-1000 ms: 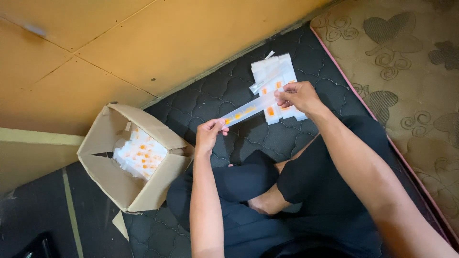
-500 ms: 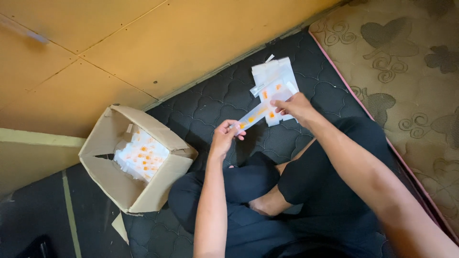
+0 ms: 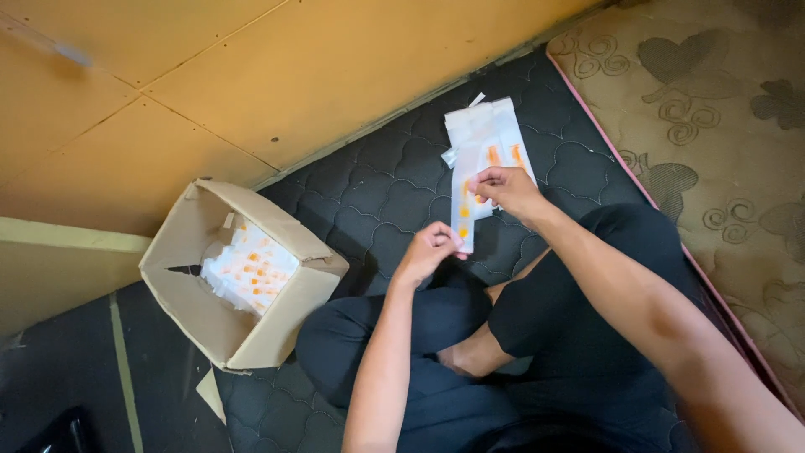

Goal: The person sits on the floor and repeatedly takes sheets of stickers from a cardboard box, peels off individual stickers, and places them onto a stack of white papers on the floor.

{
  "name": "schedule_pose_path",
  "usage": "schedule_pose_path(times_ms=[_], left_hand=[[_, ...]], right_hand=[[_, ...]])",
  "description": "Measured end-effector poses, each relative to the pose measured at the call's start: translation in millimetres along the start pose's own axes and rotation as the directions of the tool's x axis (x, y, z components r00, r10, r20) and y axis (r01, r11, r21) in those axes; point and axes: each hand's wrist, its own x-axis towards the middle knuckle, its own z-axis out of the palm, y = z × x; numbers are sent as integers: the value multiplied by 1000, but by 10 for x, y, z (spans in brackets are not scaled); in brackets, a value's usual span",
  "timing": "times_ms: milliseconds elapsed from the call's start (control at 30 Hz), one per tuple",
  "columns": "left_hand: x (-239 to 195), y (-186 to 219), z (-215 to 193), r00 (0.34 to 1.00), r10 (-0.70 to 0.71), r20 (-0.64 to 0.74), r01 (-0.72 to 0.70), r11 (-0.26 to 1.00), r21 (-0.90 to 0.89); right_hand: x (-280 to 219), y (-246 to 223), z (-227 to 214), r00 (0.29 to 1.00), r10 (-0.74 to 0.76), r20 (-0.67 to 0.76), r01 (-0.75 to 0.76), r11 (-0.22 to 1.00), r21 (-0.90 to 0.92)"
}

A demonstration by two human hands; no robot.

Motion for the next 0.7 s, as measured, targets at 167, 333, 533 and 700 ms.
schedule_pose_path(times_ms=[167, 333, 533, 700], left_hand=[[124, -313, 170, 983, 16, 182, 3, 995, -104], [38, -141, 261, 974, 38, 224, -7, 991, -135], [84, -179, 232, 973, 32, 230, -4, 993, -121], [121, -41, 265, 996, -50, -68, 60, 984, 167]], right_hand=[[84, 201, 119, 997, -57, 52, 58, 998, -33], [62, 121, 256, 990, -87, 111, 94, 994, -58], [202, 362, 261, 987, -73, 141, 85, 993, -85], [223, 463, 262, 984, -110, 138, 123, 988, -94]])
